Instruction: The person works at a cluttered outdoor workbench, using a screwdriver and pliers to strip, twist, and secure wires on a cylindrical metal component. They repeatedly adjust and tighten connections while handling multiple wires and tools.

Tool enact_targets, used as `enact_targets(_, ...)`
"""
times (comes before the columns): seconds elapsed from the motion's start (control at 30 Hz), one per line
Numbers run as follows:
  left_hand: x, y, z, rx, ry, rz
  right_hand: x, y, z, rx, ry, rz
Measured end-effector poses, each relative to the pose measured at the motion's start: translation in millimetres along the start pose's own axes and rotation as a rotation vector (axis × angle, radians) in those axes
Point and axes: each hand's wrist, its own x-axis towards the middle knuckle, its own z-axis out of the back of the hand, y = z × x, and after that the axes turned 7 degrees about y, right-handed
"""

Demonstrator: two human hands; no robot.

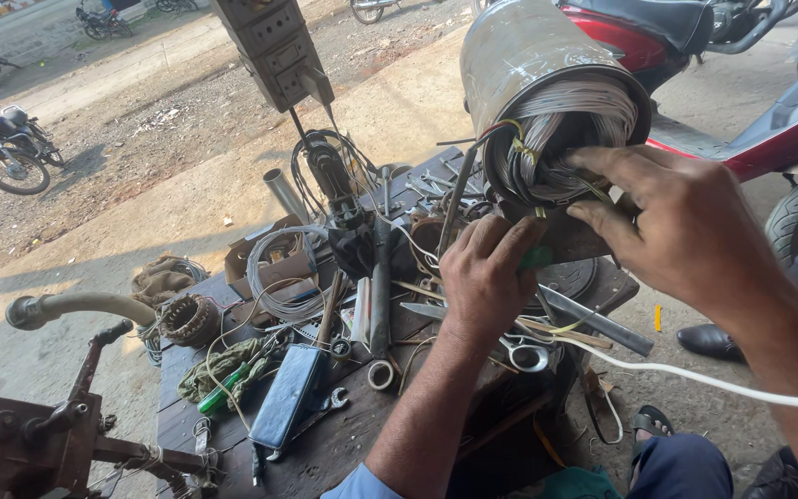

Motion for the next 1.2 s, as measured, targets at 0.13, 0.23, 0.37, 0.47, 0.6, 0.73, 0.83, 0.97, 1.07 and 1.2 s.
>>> enact_targets(0.13,-1.5,6.1,8.0,-0.029,0.078,-0.065,-36.4,3.8,-5.4,0.23,-0.063,-0.216)
enact_targets(0.23,-4.9,7.7,14.7,-0.028,0.131,-0.087,-52.0,-5.0,-18.7,0.528,-0.047,-0.385)
enact_targets(0.37,-16.5,4.0,30.4,-0.063,0.132,-0.105,-62.6,-21.2,-37.0,0.902,0.002,-0.513)
enact_targets(0.47,-19.5,0.3,41.4,-0.157,0.066,-0.184,-65.4,-25.9,-43.6,1.062,0.013,-0.552)
enact_targets(0.6,-13.8,-3.3,45.6,-0.219,0.132,-0.133,-65.1,-21.8,-40.4,0.761,0.027,-0.567)
enact_targets(0.73,-10.5,-0.4,45.0,-0.222,0.228,-0.113,-70.8,-17.8,-23.9,0.359,0.084,-0.567)
enact_targets(0.83,-7.8,3.2,42.3,-0.207,0.245,-0.099,-72.6,-19.5,-12.5,0.487,0.089,-0.481)
enact_targets(0.97,-1.4,0.2,39.2,-0.229,0.22,-0.1,-65.3,-19.8,-6.4,0.982,0.087,-0.419)
enact_targets(1.07,0.4,-3.1,38.8,-0.22,0.199,-0.062,-54.3,-17.4,-13.3,1.277,0.083,-0.499)
enact_targets(1.2,-7.6,-3.6,33.0,-0.204,0.125,-0.082,-48.5,-15.8,-27.6,1.546,0.126,-0.588)
